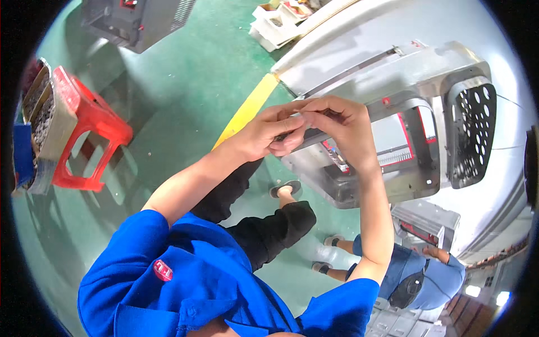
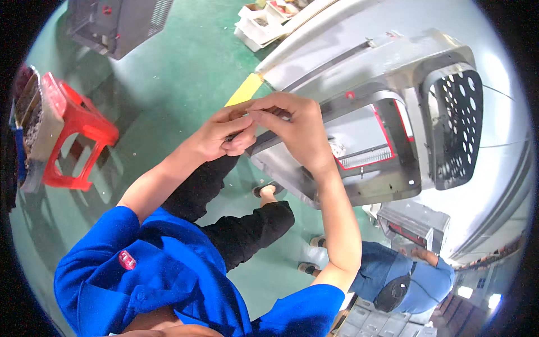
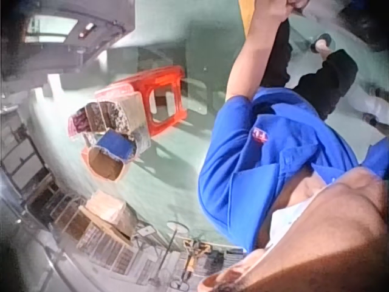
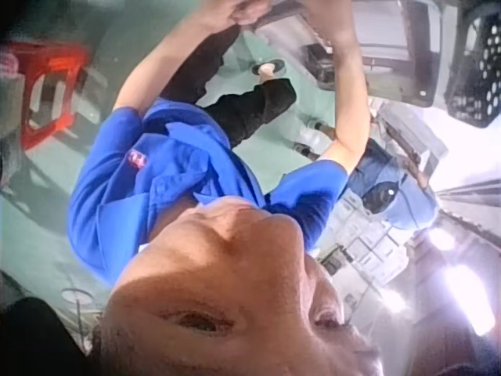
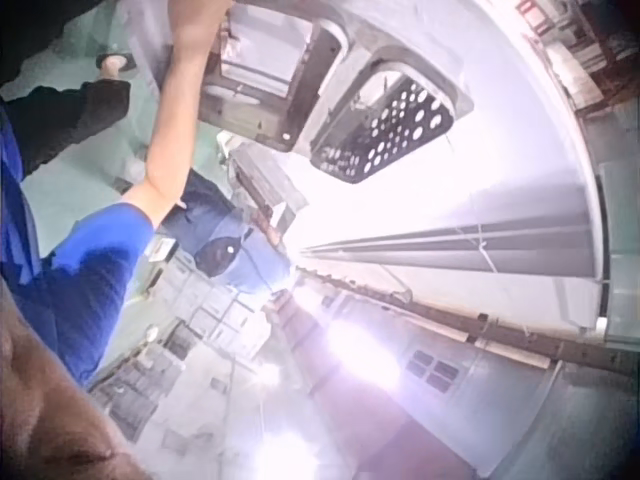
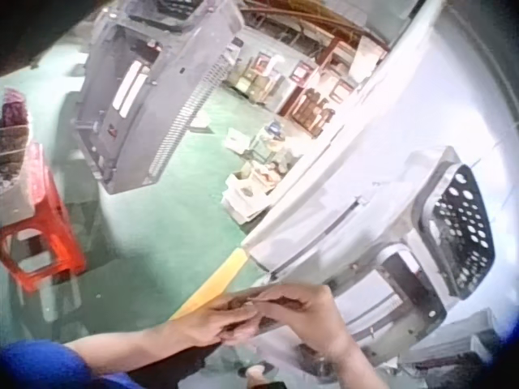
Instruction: Manually attaching small metal clips and screws to a grey metal housing unit.
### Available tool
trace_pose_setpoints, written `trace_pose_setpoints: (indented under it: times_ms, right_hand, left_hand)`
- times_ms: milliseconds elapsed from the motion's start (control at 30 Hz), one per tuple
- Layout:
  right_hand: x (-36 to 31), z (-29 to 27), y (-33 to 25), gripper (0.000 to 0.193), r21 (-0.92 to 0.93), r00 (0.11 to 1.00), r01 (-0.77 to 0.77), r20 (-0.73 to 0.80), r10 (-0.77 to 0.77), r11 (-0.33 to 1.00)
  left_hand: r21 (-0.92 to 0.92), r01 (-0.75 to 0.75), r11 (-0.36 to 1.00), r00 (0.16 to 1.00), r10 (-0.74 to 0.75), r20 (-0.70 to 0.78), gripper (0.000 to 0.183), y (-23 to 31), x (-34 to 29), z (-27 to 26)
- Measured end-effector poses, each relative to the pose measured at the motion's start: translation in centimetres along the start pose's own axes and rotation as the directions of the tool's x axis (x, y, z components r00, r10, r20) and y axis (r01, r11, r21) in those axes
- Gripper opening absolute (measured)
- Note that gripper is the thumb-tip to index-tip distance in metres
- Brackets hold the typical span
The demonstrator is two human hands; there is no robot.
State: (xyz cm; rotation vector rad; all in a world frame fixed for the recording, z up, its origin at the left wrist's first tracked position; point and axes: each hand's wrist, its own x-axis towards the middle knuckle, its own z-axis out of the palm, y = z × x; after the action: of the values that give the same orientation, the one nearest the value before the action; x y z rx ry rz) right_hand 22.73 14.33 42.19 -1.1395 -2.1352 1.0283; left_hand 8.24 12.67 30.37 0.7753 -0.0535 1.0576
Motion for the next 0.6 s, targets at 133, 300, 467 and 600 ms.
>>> trace_pose_setpoints:
  times_ms: [133, 300, 467, 600]
  right_hand:
    - [0.6, -2.7, -3.6, 0.011, -0.488, 0.963, 0.119, -0.156, -0.220, 0.865]
    - [1.3, -10.7, -8.0, 0.011, -0.868, 0.649, -0.028, -0.393, -0.652, 0.495]
    - [0.1, -16.4, -9.1, 0.009, -0.914, 0.638, -0.395, -0.347, -0.688, 0.094]
    - [0.6, -17.6, -7.2, 0.009, -0.862, 0.675, -0.490, -0.282, -0.682, -0.128]
  left_hand:
    - [-0.102, 0.023, 0.995, 0.986, -0.039, -0.162, 0.043, -1.1, 1.9, -0.7]
    - [-0.441, -0.001, 0.897, 0.960, -0.124, -0.253, 0.029, -4.6, 2.2, -5.6]
    - [-0.797, -0.174, 0.579, 0.922, -0.188, -0.338, 0.030, -10.2, 4.8, -6.7]
    - [-0.775, -0.176, 0.607, 0.884, -0.248, -0.396, 0.032, -12.8, 6.3, -6.0]
